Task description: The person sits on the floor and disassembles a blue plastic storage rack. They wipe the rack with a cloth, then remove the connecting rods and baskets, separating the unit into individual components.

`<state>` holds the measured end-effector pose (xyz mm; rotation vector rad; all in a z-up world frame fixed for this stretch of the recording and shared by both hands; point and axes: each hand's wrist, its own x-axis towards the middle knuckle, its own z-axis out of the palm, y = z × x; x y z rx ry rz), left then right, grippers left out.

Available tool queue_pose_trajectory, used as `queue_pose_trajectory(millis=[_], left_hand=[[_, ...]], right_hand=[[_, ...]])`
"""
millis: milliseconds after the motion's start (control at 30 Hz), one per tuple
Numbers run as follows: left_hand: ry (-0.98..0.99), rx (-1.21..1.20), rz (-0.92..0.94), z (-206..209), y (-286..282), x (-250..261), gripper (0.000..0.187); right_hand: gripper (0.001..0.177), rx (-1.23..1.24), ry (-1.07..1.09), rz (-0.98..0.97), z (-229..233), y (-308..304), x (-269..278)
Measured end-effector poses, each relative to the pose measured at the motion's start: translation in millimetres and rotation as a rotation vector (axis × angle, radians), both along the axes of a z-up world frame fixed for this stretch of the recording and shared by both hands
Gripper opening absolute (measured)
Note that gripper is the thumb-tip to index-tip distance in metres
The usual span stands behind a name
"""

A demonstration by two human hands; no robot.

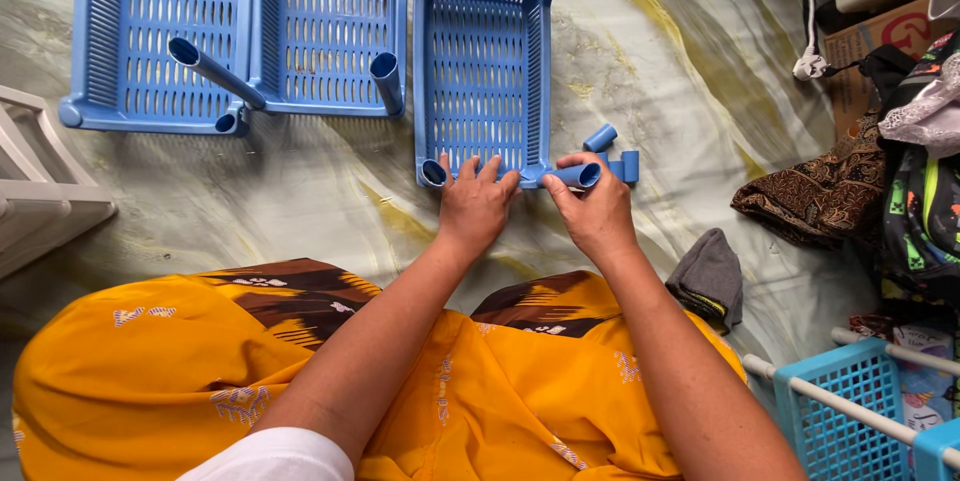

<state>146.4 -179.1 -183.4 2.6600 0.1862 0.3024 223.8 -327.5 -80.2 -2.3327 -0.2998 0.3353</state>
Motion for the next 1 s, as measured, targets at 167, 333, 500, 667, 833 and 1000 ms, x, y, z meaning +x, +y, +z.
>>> queue_pose_trajectory(millis=[167, 333, 500, 667, 833, 1000], left_hand=[[0.059, 0.011, -0.014, 5, 4, 4, 0.016], [0.059, -0.001, -0.02, 4, 3, 7, 0.018], [0.14, -0.008, -0.032, 2, 3, 9, 0.018], [0.179, -0.008, -0.04, 1, 2, 11, 0.019], [0.156, 0.024, -0.042, 1, 4, 13, 0.02], [0.203, 0.023, -0.057, -4, 1, 12, 0.02]], right_hand=[[0.027, 0.006, -0.038, 0.013, -4, -2, 1], [0.026, -0.003, -0.058, 0.019, -3, -1, -1], [0.025, 0.045, -0.076, 0.025, -3, 1, 0], [0.025, -0.005, -0.074, -0.007, -1, 1, 1], [0.026, -0.004, -0.051, -0.008, 8, 9, 0], [0.025, 0.257, -0.058, -0.125, 27, -3, 10]])
